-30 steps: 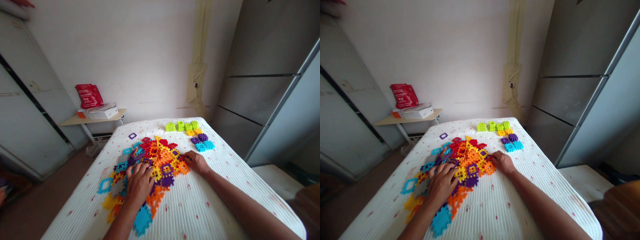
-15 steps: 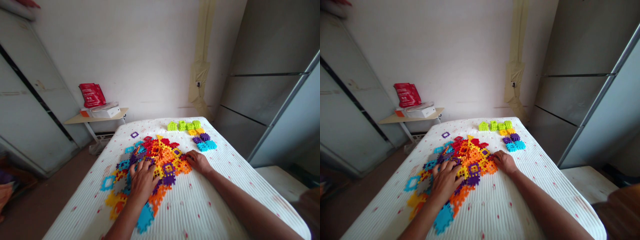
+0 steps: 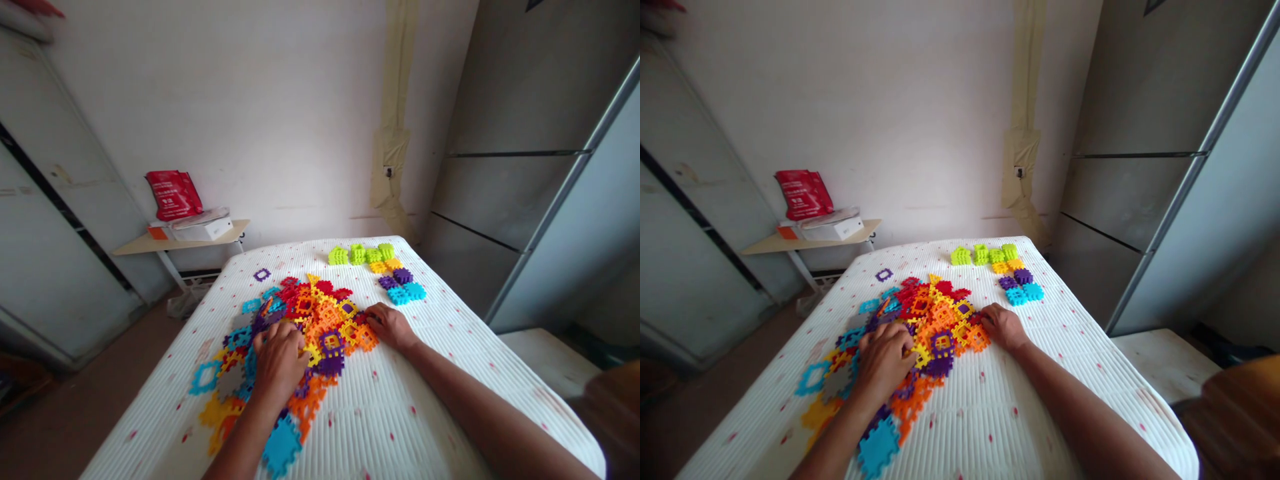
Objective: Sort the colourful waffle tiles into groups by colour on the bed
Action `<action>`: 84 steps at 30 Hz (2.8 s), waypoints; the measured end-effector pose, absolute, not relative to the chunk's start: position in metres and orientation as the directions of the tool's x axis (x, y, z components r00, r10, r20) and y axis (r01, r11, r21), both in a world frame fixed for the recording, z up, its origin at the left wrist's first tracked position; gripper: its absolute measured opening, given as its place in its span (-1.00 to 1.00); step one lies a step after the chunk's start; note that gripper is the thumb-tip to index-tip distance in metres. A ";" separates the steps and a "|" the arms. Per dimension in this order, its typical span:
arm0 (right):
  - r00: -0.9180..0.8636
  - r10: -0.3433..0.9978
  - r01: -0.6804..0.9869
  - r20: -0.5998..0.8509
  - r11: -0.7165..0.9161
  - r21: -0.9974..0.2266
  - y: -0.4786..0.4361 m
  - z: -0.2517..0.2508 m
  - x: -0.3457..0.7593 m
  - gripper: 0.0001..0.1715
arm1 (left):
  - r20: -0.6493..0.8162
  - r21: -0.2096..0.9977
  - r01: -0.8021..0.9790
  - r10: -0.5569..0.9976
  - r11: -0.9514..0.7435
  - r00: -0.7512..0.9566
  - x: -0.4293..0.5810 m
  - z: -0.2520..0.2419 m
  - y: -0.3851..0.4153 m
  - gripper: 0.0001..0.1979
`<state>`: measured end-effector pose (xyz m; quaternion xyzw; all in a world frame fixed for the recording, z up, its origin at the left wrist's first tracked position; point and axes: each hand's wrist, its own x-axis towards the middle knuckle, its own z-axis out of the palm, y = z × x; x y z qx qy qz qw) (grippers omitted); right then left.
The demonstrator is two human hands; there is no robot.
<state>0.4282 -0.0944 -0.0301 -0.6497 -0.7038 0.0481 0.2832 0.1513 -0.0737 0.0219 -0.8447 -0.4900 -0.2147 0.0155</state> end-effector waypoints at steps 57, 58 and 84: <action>0.469 0.841 0.878 0.270 -0.477 -0.036 0.019 0.013 0.493 -0.56 | 0.408 0.841 0.515 0.820 -0.166 -0.402 0.077 0.017 -0.020 -0.65; 0.466 0.846 0.880 0.259 -0.474 -0.033 0.022 0.012 0.493 -0.56 | 0.420 0.836 0.518 0.818 -0.180 -0.393 0.078 0.017 -0.020 -0.65; 0.130 0.973 0.938 0.192 -0.057 -0.343 0.029 0.048 0.410 -0.78 | 0.571 0.700 0.624 0.796 -0.346 -0.200 0.081 0.001 -0.018 -0.74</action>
